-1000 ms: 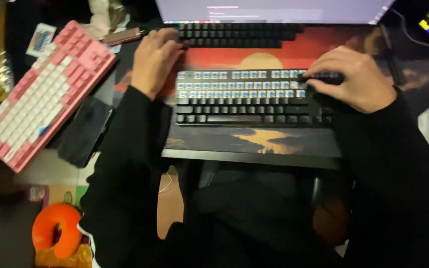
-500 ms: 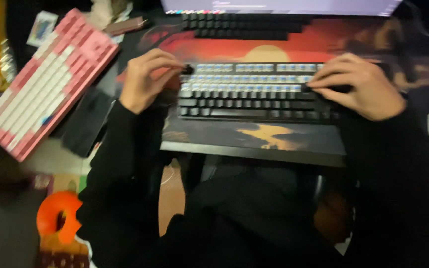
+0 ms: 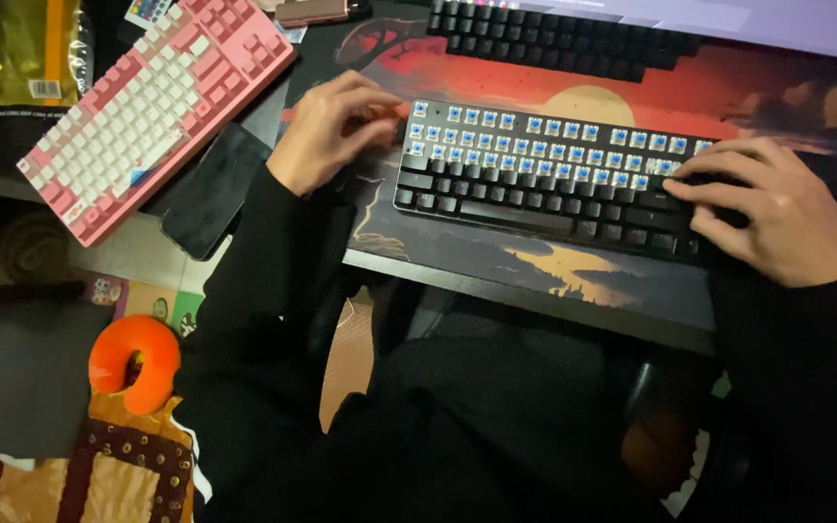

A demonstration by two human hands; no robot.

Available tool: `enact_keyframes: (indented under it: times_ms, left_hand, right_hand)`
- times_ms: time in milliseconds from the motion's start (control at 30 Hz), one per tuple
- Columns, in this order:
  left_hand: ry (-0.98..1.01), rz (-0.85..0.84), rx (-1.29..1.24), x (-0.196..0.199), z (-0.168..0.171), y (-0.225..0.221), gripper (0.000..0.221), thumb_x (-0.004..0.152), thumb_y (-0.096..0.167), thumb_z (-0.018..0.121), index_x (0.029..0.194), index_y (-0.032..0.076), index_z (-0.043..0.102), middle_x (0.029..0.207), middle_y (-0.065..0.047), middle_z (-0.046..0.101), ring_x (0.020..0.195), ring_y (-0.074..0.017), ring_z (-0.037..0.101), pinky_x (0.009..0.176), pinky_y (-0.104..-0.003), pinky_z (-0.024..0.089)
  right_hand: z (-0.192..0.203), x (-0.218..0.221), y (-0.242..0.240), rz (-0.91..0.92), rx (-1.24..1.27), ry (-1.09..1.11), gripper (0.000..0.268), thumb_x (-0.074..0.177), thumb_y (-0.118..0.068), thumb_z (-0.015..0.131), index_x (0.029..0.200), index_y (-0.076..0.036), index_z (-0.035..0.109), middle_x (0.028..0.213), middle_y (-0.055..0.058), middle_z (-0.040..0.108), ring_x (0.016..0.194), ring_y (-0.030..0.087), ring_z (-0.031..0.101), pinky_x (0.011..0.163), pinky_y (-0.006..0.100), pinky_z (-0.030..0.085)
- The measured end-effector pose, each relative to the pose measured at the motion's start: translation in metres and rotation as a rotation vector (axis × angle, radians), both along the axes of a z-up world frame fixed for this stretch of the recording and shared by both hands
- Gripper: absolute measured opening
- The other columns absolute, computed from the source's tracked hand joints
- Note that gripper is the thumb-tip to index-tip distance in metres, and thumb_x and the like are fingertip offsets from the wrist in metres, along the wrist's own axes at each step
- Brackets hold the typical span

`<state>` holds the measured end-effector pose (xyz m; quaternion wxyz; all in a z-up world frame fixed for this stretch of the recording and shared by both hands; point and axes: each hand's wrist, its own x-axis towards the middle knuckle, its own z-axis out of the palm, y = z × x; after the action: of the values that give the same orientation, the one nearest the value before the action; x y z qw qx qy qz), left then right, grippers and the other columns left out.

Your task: Assembling a mechanical keyboard by installing keycaps onto the switches while following a layout on a monitor.

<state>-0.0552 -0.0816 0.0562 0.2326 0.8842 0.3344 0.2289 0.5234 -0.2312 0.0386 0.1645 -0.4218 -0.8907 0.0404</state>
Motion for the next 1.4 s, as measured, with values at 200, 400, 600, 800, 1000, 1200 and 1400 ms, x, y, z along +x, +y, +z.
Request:
enact_keyframes:
  times_ms: [200,400,600,800,1000,1200,1400]
  left_hand:
    - [0.040,-0.002,-0.151,-0.006,-0.022,0.000,0.054,0.114,0.023,0.091,0.164,0.013,0.075,0.142,-0.013,0.066,0.130,-0.0327,0.067,0.111,-0.050,0.054]
    - [-0.294,0.077,-0.503,-0.005,-0.002,-0.020,0.038,0.117,0.003,0.088,0.152,0.012,0.077,0.123,-0.001,0.076,0.108,-0.0094,0.069,0.091,-0.023,0.055]
    - [-0.387,-0.010,-0.542,-0.003,0.005,-0.029,0.038,0.117,0.003,0.088,0.152,0.007,0.075,0.126,-0.005,0.079,0.114,-0.0129,0.076,0.108,-0.026,0.066]
    - [-0.264,-0.042,-0.372,0.003,-0.004,-0.019,0.037,0.123,0.011,0.082,0.160,0.011,0.079,0.122,-0.001,0.069,0.082,-0.0061,0.040,0.083,-0.022,0.036]
    - [-0.141,0.044,-0.278,0.022,0.012,-0.035,0.025,0.120,0.012,0.078,0.144,0.012,0.087,0.127,-0.007,0.068,0.105,-0.0180,0.071,0.102,-0.032,0.056]
    - [-0.082,-0.014,-0.138,0.022,-0.008,-0.021,0.056,0.115,-0.001,0.084,0.168,0.012,0.074,0.106,-0.002,0.056,0.094,-0.0201,0.060,0.102,-0.032,0.049]
    - [-0.131,-0.045,-0.243,0.020,0.011,-0.010,0.010,0.116,0.003,0.087,0.125,0.004,0.082,0.125,-0.012,0.087,0.110,-0.0232,0.086,0.100,-0.037,0.068]
  right_hand:
    - [0.011,-0.010,-0.005,-0.061,-0.048,0.030,0.029,0.114,-0.001,0.084,0.141,-0.008,0.095,0.146,0.009,0.088,0.142,0.035,0.075,0.134,0.052,0.061]
    - [0.016,-0.015,-0.011,-0.100,-0.075,0.051,0.032,0.116,-0.003,0.081,0.145,-0.007,0.094,0.148,0.011,0.088,0.145,0.036,0.074,0.134,0.051,0.058]
    - [0.018,-0.013,-0.013,-0.141,-0.126,0.034,0.034,0.117,-0.007,0.080,0.148,-0.008,0.092,0.153,0.011,0.086,0.151,0.035,0.073,0.137,0.052,0.057]
    - [0.006,-0.003,-0.005,-0.059,-0.096,0.102,0.033,0.115,-0.008,0.080,0.146,-0.008,0.090,0.152,0.015,0.085,0.143,0.038,0.074,0.135,0.051,0.052]
    - [0.028,-0.024,-0.005,-0.083,-0.129,0.139,0.027,0.115,-0.013,0.077,0.139,-0.006,0.089,0.142,0.013,0.083,0.138,0.035,0.073,0.126,0.054,0.054]
    - [0.015,-0.015,0.001,-0.049,-0.136,0.139,0.030,0.112,-0.013,0.078,0.141,-0.010,0.088,0.146,0.013,0.083,0.140,0.034,0.074,0.132,0.051,0.050]
    - [0.030,-0.022,-0.011,-0.121,-0.117,0.098,0.028,0.114,-0.006,0.081,0.140,-0.006,0.091,0.147,0.013,0.085,0.142,0.033,0.076,0.137,0.049,0.053]
